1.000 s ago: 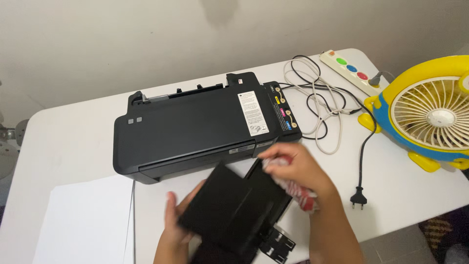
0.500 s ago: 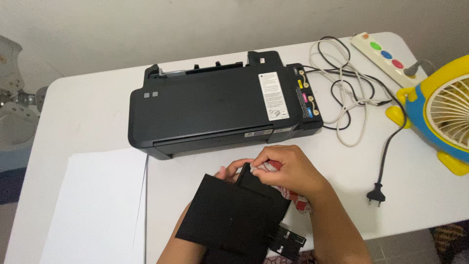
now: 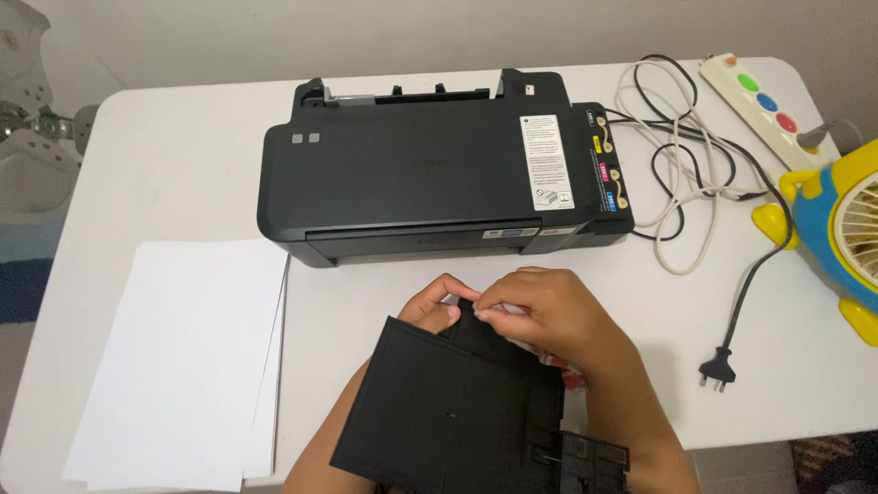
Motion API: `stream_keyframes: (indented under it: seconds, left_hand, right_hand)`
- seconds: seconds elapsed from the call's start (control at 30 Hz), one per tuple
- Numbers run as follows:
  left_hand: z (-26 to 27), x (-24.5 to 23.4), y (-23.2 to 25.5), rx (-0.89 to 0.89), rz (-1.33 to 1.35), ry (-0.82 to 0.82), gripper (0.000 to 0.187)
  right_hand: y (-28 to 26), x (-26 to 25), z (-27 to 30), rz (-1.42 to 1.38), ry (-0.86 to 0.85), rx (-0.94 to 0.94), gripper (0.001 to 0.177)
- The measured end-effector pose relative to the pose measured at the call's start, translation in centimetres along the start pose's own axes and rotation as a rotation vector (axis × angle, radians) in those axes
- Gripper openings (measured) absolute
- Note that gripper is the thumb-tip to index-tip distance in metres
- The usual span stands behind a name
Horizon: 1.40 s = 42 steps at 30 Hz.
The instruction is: The person wipes the printer's output tray with a cloth, then reattaches the tray to the printer. They then load several sheets of white paper into the printer's input slot one by one.
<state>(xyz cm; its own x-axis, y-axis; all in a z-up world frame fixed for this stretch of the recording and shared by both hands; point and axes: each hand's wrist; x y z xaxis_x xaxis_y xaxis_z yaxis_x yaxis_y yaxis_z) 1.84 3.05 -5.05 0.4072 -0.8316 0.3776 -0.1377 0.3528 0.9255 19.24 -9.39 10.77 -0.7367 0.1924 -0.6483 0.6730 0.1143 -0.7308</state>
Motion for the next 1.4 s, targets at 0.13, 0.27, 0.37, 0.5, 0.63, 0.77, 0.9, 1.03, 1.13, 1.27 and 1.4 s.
stream_keyframes:
  seconds: [0.13,0.27,0.37,0.5,0.63,0.77,0.9,1.03,1.13,1.27,1.4]
  left_hand:
    - [0.2,0.1,1.1,0.116,0.134,-0.035,0.022]
    - [0.5,-0.3,1.5,0.167,0.274,-0.084,0.021]
    - [0.3,-0.8,1.1,0.187,0.324,-0.066,0.021]
    - [-0.5,-1.5,1.3,0.160,0.302,-0.112,0.026]
    - [0.2,-0.9,3.4,0.252,0.584,-0.285,0.050]
    - [2.3,0.2,6.1,0.257,1.000,-0.464,0.085]
    - [2.6,0.4,7.4,0.190,0.783,-0.039,0.088]
    - [2.7,0.1,6.3,0.137,0.863,-0.109,0.089]
    - [2.9,-0.7,4.4,0.113,0.857,-0.101,0.087]
    - [2.9,-2.4,1.2,0.217,1.116,-0.421,0.063]
    - [3.0,-2.9,-0.8,-0.082,0.877,0.026,0.066]
  right_hand:
    - [-0.4,-1.3,0.3,-0.173,-0.132,0.444,0.016]
    - [1.0,-2.7,0.3,-0.162,-0.240,0.439,0.016]
    - [2.6,-3.6,0.9,-0.234,-0.293,0.387,0.013]
    - [5.0,-3.3,1.1,-0.355,-0.400,0.335,0.024]
    - [6.8,-2.5,1.3,-0.475,-0.284,0.274,0.020]
    - [8.0,-3.6,2.3,-0.497,-0.045,0.250,0.019]
    - [8.8,-4.1,3.0,-0.475,0.070,0.311,0.020]
    - [9.1,-4.0,3.1,-0.453,0.144,0.277,0.019]
    - [9.3,-3.8,3.0,-0.468,0.226,0.279,0.019]
    - [9.1,-2.9,2.6,-0.439,0.345,0.186,0.019]
    - [8.5,-1.5,1.8,-0.434,0.453,0.150,0.019]
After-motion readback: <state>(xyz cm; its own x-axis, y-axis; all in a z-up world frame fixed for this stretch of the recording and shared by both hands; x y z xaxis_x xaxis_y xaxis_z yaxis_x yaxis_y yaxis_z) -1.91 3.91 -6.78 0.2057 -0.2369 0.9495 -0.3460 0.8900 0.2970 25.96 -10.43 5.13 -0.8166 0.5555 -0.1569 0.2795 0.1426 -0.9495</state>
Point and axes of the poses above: each hand's wrist, its own z-axis away from the middle knuckle, its own x-axis out of the palm, y = z × x
